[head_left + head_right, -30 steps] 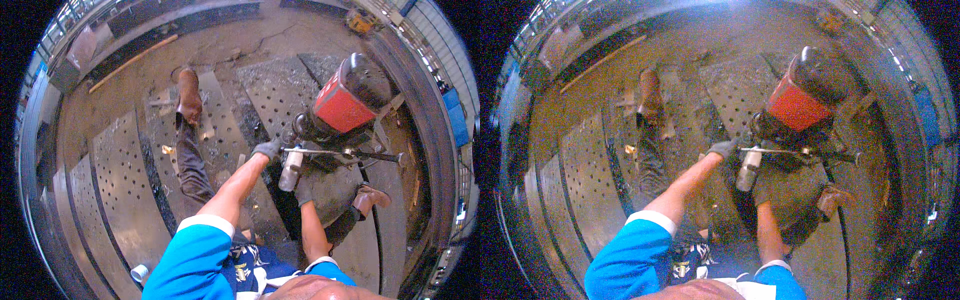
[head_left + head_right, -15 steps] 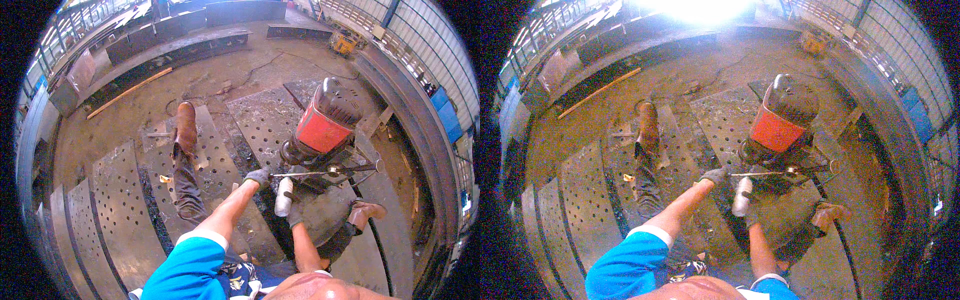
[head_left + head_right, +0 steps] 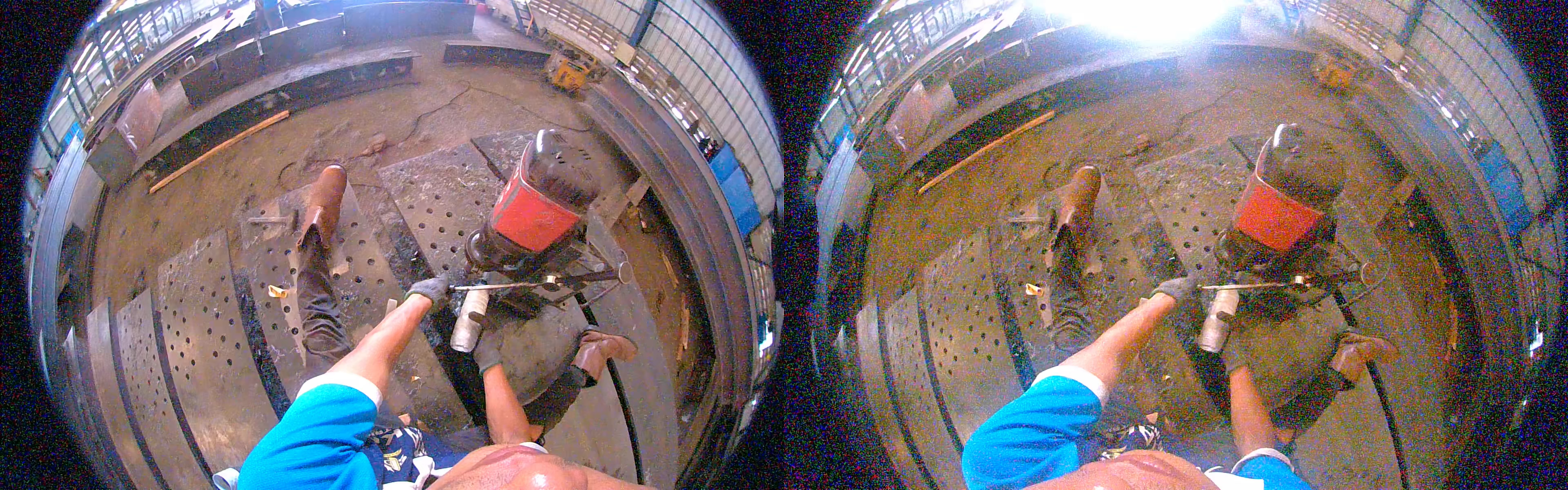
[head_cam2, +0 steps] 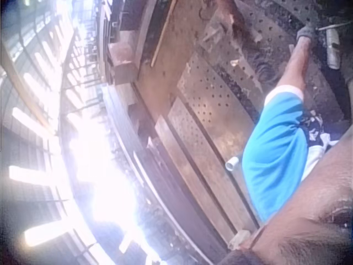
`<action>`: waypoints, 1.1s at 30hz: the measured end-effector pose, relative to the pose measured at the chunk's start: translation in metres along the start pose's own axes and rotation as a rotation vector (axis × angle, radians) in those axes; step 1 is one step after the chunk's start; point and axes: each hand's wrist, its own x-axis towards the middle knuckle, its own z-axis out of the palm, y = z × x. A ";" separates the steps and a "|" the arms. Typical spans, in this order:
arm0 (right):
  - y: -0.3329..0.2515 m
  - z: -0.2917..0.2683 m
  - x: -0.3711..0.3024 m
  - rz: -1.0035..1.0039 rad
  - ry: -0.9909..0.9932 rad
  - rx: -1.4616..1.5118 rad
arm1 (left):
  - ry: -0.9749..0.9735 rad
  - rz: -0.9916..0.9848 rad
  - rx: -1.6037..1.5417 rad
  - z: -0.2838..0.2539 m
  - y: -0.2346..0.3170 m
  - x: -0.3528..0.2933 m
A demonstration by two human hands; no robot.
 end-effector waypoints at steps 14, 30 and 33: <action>-0.005 0.005 -0.010 -0.076 -0.048 0.098 | 0.013 0.103 0.177 0.007 -0.020 0.011; -0.023 0.021 -0.012 0.104 -0.059 0.112 | 0.054 0.046 0.116 -0.007 -0.008 -0.005; -0.007 0.009 -0.013 0.274 -0.069 0.224 | -0.035 0.035 0.136 -0.007 0.005 -0.011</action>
